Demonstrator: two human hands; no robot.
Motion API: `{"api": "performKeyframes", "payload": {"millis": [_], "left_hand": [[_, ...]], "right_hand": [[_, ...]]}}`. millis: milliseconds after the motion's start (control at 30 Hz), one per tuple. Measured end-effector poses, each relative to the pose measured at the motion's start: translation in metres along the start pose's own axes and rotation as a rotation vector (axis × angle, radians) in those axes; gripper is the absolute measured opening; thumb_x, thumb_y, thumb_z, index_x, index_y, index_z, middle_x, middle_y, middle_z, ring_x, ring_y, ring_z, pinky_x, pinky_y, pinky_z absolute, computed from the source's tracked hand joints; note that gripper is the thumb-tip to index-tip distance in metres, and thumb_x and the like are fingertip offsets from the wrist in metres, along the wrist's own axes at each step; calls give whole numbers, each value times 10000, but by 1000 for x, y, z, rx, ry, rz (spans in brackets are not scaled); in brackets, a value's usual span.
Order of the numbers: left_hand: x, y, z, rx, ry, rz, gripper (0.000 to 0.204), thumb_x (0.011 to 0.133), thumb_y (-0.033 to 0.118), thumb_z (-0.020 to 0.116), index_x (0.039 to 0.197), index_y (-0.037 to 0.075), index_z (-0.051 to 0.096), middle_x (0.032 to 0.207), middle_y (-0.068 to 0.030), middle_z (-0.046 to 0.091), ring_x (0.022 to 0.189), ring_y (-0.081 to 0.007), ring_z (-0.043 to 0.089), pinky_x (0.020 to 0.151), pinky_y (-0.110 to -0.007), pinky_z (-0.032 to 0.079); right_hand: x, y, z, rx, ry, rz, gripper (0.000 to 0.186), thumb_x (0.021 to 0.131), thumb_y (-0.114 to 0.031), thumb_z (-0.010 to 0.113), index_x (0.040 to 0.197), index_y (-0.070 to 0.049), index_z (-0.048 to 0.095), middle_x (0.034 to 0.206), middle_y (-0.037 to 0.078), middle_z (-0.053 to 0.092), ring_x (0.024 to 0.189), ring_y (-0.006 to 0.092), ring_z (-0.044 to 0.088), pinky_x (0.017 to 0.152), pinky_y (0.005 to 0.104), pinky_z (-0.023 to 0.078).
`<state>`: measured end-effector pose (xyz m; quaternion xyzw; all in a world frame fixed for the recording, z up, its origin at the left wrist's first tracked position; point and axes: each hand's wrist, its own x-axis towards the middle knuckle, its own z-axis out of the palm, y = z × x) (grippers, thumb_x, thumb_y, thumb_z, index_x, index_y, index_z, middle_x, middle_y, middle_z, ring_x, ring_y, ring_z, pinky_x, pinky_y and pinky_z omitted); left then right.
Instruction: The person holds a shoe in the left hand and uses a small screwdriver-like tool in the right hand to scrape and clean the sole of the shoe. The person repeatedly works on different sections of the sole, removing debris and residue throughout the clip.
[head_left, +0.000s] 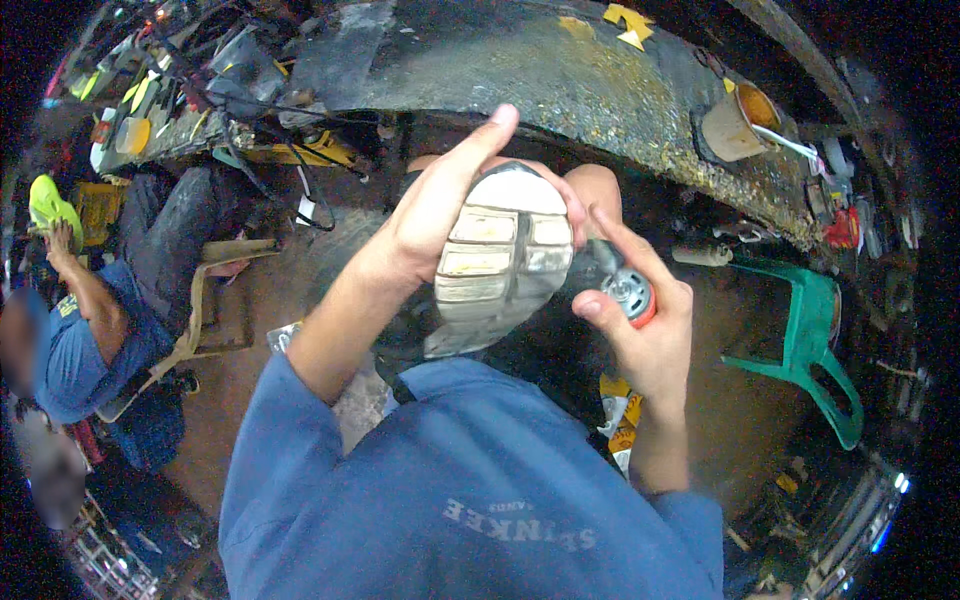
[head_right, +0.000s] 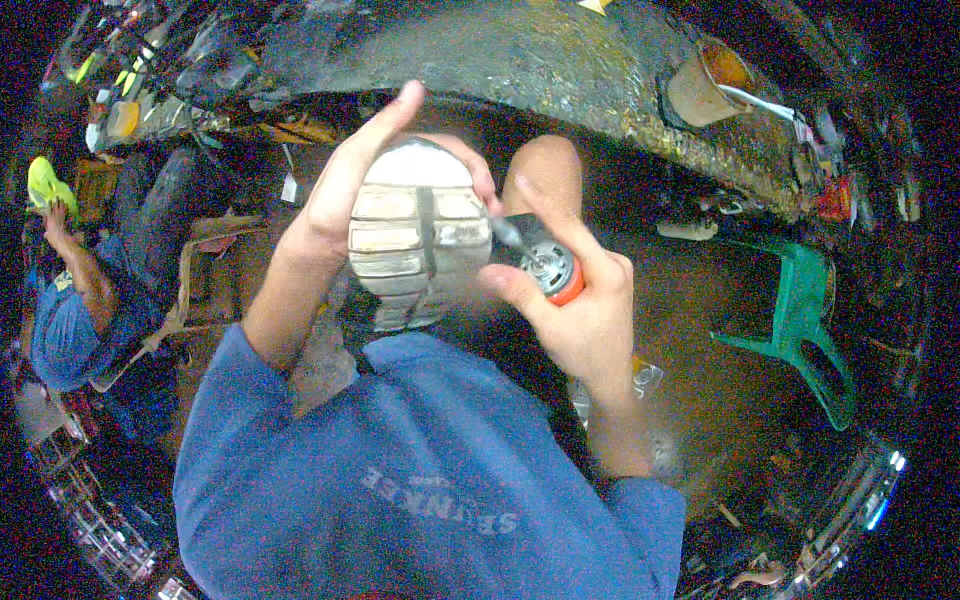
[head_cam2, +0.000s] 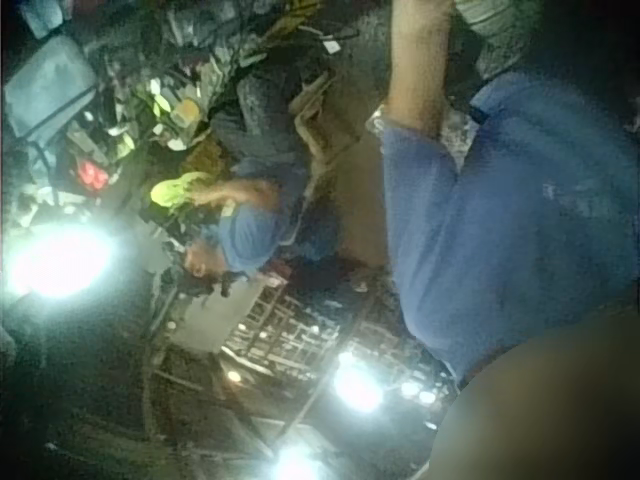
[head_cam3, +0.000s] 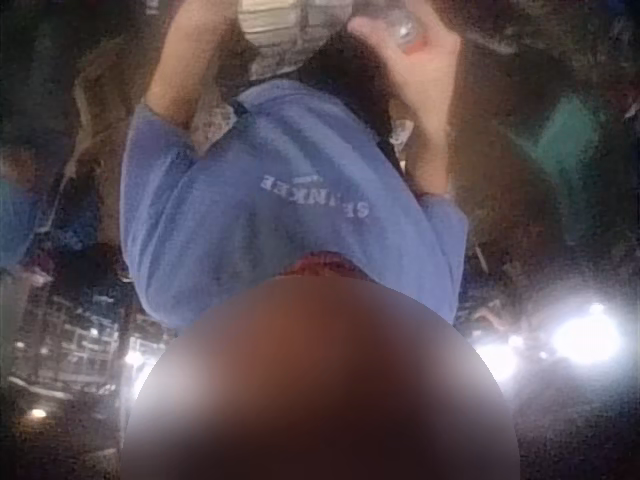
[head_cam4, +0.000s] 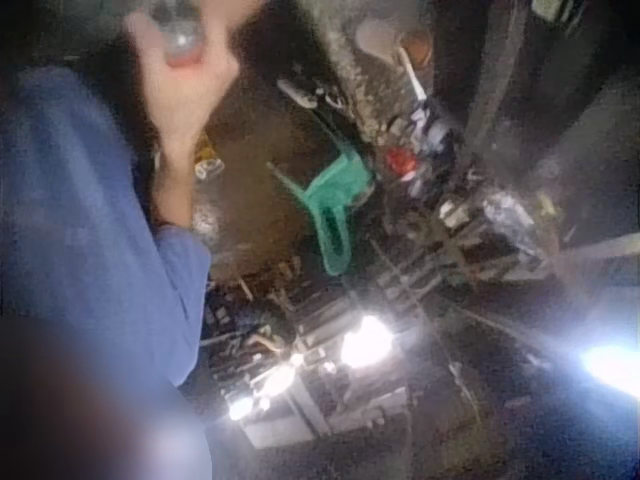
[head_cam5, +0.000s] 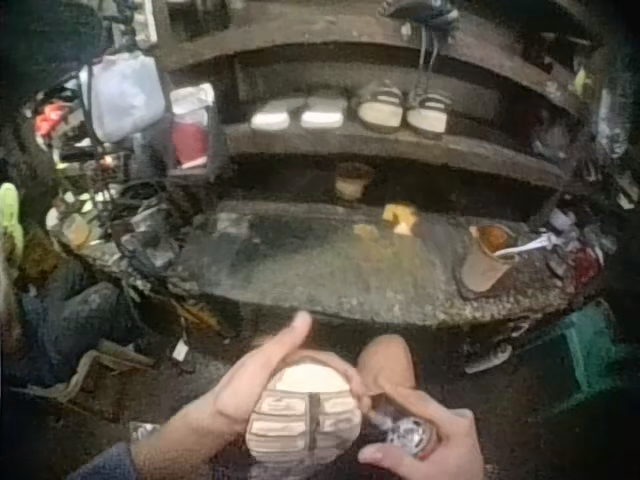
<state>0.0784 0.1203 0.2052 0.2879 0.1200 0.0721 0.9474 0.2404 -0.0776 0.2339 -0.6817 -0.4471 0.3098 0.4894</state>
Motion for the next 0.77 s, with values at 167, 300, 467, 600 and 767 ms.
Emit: {"api": "performKeyframes", "payload": {"millis": [167,300,467,600,767], "left_hand": [[36,-38,-27,-53,73,-287,875,1116,725,416,1136,-68,784,1015,-182,829,961,-246,800,938,-381,642],[57,-67,-39,43,119,-152,730,1146,639,453,1177,-14,779,1041,-139,826,952,-197,798,886,-344,650],[72,-79,-47,116,190,-295,717,1157,648,427,1193,23,776,1050,-96,819,931,-172,784,873,-338,630],[70,-78,-49,210,200,-294,734,1175,646,358,1160,41,773,1023,-94,811,909,-174,773,860,-333,621],[69,-76,-53,296,129,-276,715,1185,625,330,1177,54,761,1052,-93,802,966,-151,754,911,-324,598]], "right_hand": [[-11,62,2,-270,102,219,425,890,-388,934,1028,-36,741,780,67,697,737,171,664,713,351,552],[-11,93,-6,-311,202,193,435,895,-402,937,953,-37,708,696,16,621,672,112,561,652,315,500],[-8,103,-17,-470,161,151,543,821,-592,938,912,-96,738,748,136,734,705,361,760,648,456,583],[-6,100,-17,-580,109,184,574,828,-661,895,894,-116,726,757,160,740,743,421,762,648,506,586],[4,91,-17,-633,37,237,584,860,-691,853,888,-121,728,745,167,739,741,441,760,654,525,597]]}}
